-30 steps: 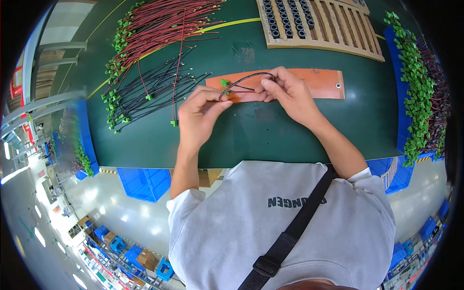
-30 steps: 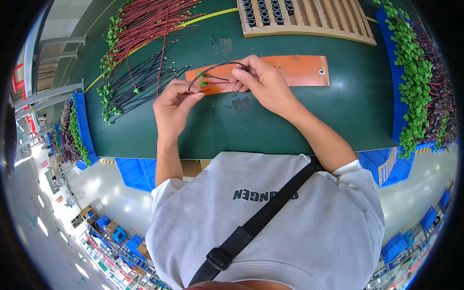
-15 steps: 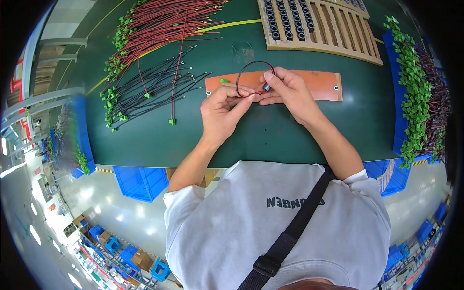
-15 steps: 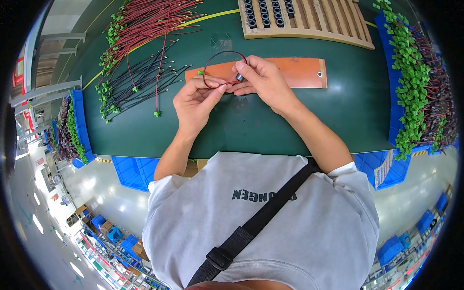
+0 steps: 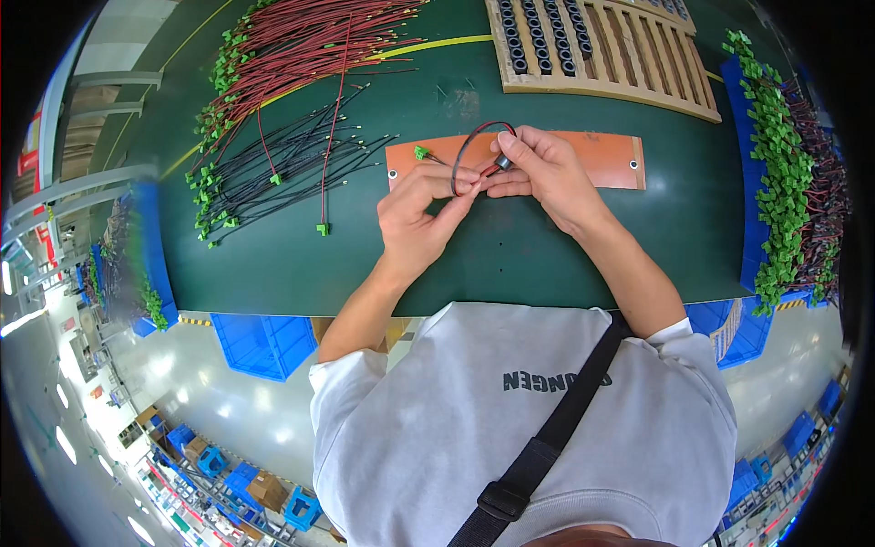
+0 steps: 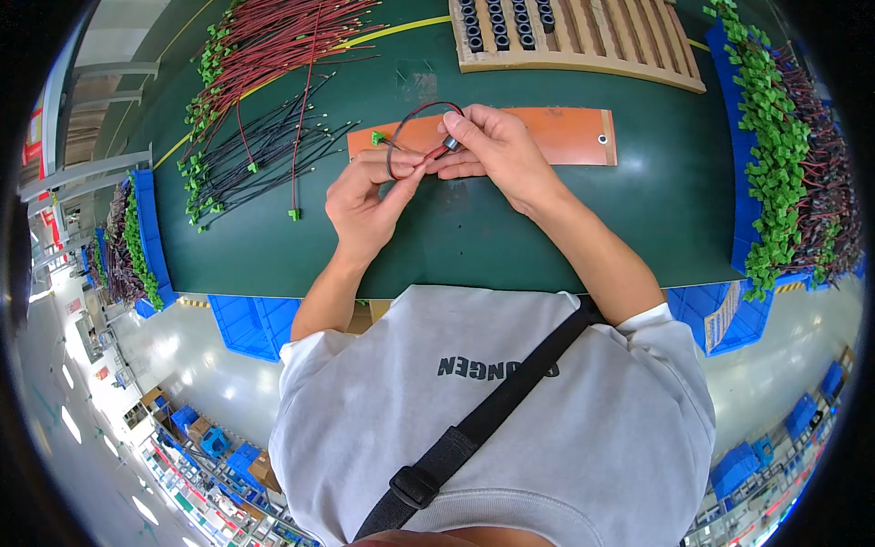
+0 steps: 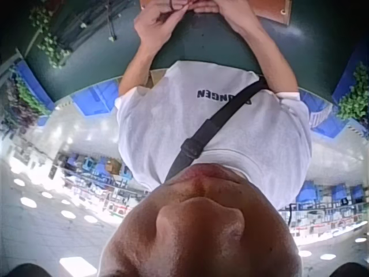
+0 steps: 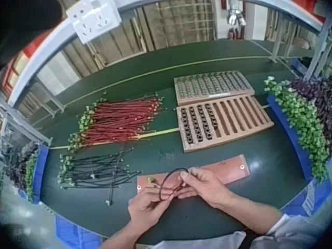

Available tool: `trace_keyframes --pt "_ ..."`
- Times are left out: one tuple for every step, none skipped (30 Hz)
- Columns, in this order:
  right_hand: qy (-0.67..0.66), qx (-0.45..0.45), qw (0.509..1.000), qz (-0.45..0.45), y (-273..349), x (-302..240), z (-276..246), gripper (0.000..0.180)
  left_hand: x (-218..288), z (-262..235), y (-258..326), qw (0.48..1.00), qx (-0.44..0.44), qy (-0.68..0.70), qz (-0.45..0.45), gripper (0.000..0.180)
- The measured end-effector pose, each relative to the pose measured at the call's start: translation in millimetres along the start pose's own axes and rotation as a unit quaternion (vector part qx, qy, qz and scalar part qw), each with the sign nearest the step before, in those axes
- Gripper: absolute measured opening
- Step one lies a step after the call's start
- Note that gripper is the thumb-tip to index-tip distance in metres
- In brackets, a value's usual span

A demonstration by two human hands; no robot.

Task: The person assembles wire harnesses by hand at a workbench. They pick up red and black wires, attach green plastic connectors to the ends, and use a crimping tool to secure the connections. The finished harnesses are placed into a blue bin.

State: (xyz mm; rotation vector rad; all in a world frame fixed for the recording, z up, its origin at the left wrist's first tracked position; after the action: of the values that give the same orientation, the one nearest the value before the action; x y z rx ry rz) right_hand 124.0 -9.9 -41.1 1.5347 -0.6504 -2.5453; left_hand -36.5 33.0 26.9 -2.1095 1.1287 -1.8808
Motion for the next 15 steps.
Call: trace_keyframes --pt "0.002 -0.001 1.0 0.0 0 0 1 0.034 4 1 0 0.999 -0.002 -0.018 0.029 0.018" --pt "0.004 -0.002 1.0 0.0 0 0 1 0.034 9 4 0 0.998 -0.003 -0.035 0.057 0.019" --pt "-0.002 -0.006 1.0 -0.001 0 -1 2 0.034 13 6 1 0.995 -0.005 -0.053 0.086 0.02" --pt "-0.008 -0.01 1.0 -0.004 0 -1 2 0.034 16 7 0 0.991 -0.009 -0.068 0.119 0.021" --pt "-0.014 -0.013 1.0 -0.006 0 -1 3 0.034 18 9 -2 0.985 -0.014 -0.083 0.152 0.022" --pt "-0.025 -0.013 1.0 -0.005 1 -1 3 0.034 21 10 -3 0.978 -0.018 -0.099 0.184 0.023" --pt "-0.037 -0.012 0.999 -0.005 1 -2 4 0.034 21 11 -4 0.974 -0.015 -0.111 0.198 0.023" --pt "-0.048 -0.011 0.999 -0.005 2 -3 4 0.034 22 11 -4 0.969 -0.013 -0.124 0.212 0.024" --pt "-0.049 -0.014 0.999 -0.002 2 -3 5 0.034 23 12 -4 0.965 -0.01 -0.137 0.225 0.025" --pt "-0.05 -0.016 0.999 0.0 3 -4 5 0.034 22 12 -4 0.967 -0.012 -0.127 0.22 0.025" --pt "-0.051 -0.018 0.999 0.002 3 -4 5 0.034 21 12 -4 0.969 -0.014 -0.117 0.215 0.026" --pt "-0.054 -0.016 0.998 0.003 3 -3 4 0.034 21 12 -4 0.972 -0.016 -0.107 0.211 0.026" --pt "-0.058 -0.013 0.998 0.003 3 -1 3 0.034 21 13 -5 0.972 -0.017 -0.106 0.209 0.026" --pt "-0.061 -0.011 0.998 0.004 3 1 2 0.034 22 13 -5 0.972 -0.017 -0.106 0.208 0.025" --pt "-0.061 -0.011 0.998 0.006 3 2 2 0.034 22 13 -5 0.973 -0.018 -0.105 0.206 0.025"
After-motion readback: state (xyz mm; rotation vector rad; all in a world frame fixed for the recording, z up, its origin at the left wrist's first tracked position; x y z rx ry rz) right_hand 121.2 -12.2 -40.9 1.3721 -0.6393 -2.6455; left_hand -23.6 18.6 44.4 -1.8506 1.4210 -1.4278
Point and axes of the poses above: each hand's wrist, its own y-axis away from the middle knuckle, its own z-axis out of the palm, x = y × z, the point moved 8 cm from there along -y, towards the middle knuckle, and after that the axes turned 6 degrees about x, right-handed, at the moved point
